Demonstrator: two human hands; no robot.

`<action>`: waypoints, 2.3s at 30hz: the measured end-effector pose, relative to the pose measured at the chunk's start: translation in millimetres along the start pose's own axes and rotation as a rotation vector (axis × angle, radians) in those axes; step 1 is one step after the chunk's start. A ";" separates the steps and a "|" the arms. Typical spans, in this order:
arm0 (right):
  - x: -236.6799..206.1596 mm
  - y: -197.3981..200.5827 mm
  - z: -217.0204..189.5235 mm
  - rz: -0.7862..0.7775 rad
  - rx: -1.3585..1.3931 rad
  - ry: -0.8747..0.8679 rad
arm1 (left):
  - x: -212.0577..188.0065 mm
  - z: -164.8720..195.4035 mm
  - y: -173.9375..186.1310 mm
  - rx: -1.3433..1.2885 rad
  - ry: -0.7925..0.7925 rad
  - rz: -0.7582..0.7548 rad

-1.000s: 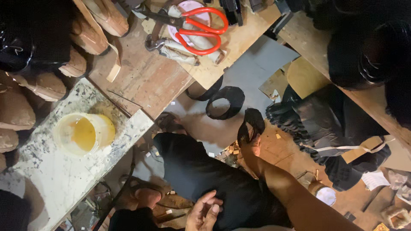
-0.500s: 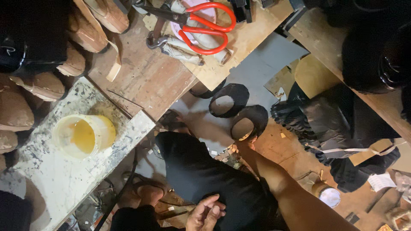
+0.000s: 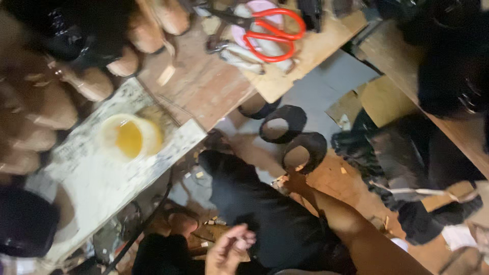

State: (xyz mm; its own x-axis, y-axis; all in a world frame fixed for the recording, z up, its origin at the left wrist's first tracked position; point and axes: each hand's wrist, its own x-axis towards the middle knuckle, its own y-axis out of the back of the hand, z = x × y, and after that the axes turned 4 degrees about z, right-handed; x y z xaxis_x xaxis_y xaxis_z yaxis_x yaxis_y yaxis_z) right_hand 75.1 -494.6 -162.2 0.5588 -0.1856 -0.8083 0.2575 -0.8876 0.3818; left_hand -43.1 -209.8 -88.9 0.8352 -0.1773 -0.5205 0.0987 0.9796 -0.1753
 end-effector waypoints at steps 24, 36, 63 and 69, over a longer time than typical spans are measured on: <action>-136.4 -36.6 -46.4 0.185 -0.408 0.179 | -51.4 191.9 239.5 0.424 -0.539 0.966; -141.0 -21.5 -79.4 0.312 -0.349 0.365 | -97.5 130.1 233.5 -0.267 -0.589 1.229; -199.8 -71.8 -336.4 0.430 -0.804 1.687 | -143.4 31.6 113.7 -0.863 -0.256 0.470; -194.4 -74.9 -364.3 0.267 -1.092 1.414 | -145.7 31.0 113.9 -0.912 -0.242 0.307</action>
State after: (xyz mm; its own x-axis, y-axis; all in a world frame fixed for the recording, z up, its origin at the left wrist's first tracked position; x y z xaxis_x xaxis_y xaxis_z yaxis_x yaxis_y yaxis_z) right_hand 234.3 -238.5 129.5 0.6949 0.7176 0.0472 0.0784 -0.1409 0.9869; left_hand -136.8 -69.4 -7.1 0.8527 0.1955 -0.4845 -0.5099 0.5138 -0.6899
